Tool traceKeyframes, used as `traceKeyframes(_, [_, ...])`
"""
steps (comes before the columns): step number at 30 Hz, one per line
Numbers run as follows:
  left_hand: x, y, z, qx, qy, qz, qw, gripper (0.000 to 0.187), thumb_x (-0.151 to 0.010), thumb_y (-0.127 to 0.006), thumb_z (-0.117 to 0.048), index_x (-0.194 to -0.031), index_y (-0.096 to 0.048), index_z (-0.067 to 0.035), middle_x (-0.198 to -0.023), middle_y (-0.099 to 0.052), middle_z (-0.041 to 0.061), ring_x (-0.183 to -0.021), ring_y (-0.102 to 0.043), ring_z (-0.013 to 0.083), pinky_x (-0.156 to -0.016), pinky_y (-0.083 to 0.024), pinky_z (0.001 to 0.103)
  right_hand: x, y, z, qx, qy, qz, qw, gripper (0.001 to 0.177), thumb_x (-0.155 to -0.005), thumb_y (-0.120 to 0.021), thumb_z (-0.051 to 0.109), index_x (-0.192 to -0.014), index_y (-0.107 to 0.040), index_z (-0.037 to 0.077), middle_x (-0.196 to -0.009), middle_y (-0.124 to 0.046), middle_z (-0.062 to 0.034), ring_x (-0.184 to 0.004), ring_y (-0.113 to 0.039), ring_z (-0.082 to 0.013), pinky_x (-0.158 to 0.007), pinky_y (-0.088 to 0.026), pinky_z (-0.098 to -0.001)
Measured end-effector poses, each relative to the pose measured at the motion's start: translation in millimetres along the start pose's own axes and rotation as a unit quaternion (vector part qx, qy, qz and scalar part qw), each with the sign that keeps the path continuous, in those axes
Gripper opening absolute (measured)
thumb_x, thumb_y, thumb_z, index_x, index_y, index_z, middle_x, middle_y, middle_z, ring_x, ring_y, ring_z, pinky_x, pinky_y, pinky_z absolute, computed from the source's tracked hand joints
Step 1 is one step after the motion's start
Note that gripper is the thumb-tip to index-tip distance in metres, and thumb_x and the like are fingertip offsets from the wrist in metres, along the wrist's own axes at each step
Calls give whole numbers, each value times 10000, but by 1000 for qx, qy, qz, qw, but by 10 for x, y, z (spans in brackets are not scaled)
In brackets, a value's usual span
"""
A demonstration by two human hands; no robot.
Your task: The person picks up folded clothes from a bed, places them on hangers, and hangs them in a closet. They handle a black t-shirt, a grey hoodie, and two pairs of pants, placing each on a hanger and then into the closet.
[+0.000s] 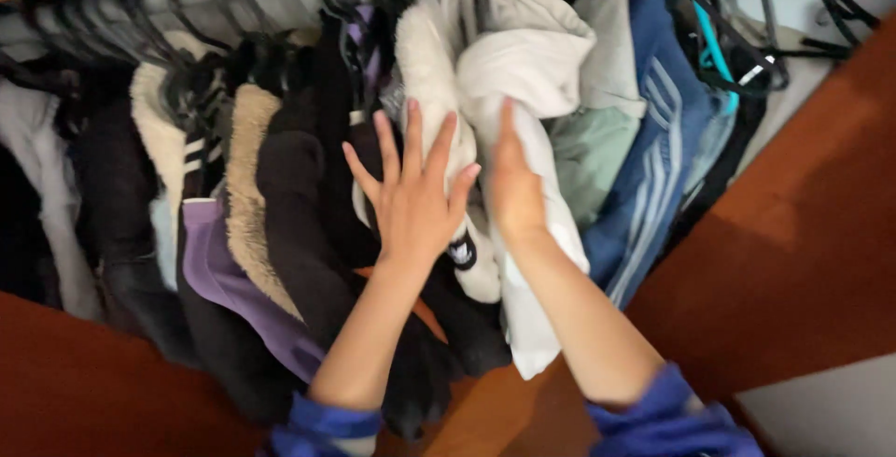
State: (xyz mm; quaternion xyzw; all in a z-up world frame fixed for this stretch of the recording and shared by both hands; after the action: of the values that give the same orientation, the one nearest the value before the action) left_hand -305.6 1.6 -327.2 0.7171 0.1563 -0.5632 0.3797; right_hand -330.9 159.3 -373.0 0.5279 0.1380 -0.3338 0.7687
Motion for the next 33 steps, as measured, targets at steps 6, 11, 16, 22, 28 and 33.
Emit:
traceKeyframes(6, [19, -234, -41, -7, 6, 38, 999, 484, -992, -560, -337, -1446, -605, -176, -1596, -445, 187, -1372, -563, 329, -1141, -41, 809, 104, -350, 196, -135, -43, 110, 984, 839, -1000, -395, 50, -1652, 97, 238, -1746, -102, -75, -1137, -591, -620, -1116, -455, -647])
traceKeyframes(11, [90, -171, -99, -4, -9, 48, 999, 535, -923, -591, -214, -1452, -587, -132, -1587, -448, 225, -1285, -639, 269, -1185, -93, 766, 182, -415, -157, -43, -73, 157, 984, 894, -973, -427, 139, -1652, 117, 343, -1735, -133, 57, -1128, -645, -520, -1061, -502, -580])
traceKeyframes(16, [54, -149, -58, 6, 21, 108, 994, 554, -886, -553, -172, -1439, -575, -152, -1611, -420, 206, -1251, -634, 233, -1171, -114, 761, 290, -13, -57, -15, -140, 239, 961, 847, -982, -292, 62, -1645, 93, 424, -1679, -288, 56, -1195, -625, -478, -1109, -461, -541])
traceKeyframes(22, [74, -152, -2, 13, 23, 279, 960, 800, -808, -646, -288, -1567, -405, -213, -1668, -294, 156, -1521, -329, 277, -1168, -128, 738, 650, 74, 18, -138, -168, 284, 934, 847, -934, -380, 14, -1642, 46, 201, -1707, -206, -110, -1362, -492, -419, -1043, -431, -519])
traceKeyframes(28, [113, -218, -125, -60, 45, 363, 929, 848, -681, -788, -480, -1475, -511, -365, -1697, -211, 79, -1518, -192, 512, -1071, -159, 869, 1443, 805, -440, -136, -219, 267, 929, 882, -926, -653, 163, -1628, -121, 129, -1630, -314, -223, -1459, -397, -396, -1171, -339, -443])
traceKeyframes(33, [-482, -411, -1360, 123, -156, 337, 920, 599, -889, -586, -112, -1483, -537, -173, -1582, -441, 111, -1470, -355, 456, -1148, -337, 596, 1952, 1663, -700, -190, -328, 102, 920, 725, -917, -640, 243, -1569, -336, 154, -1459, -571, -94, -1198, -665, -294, -1002, -515, -402])
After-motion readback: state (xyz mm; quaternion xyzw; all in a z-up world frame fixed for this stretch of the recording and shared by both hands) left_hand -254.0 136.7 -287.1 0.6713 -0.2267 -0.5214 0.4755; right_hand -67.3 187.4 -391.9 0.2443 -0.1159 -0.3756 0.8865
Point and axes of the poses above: each hand's wrist, its own x-axis away from the middle knuckle, its own y-axis out of the back of the hand, z = x × y, the point moved 10 cm from there along -x, towards the middle knuckle
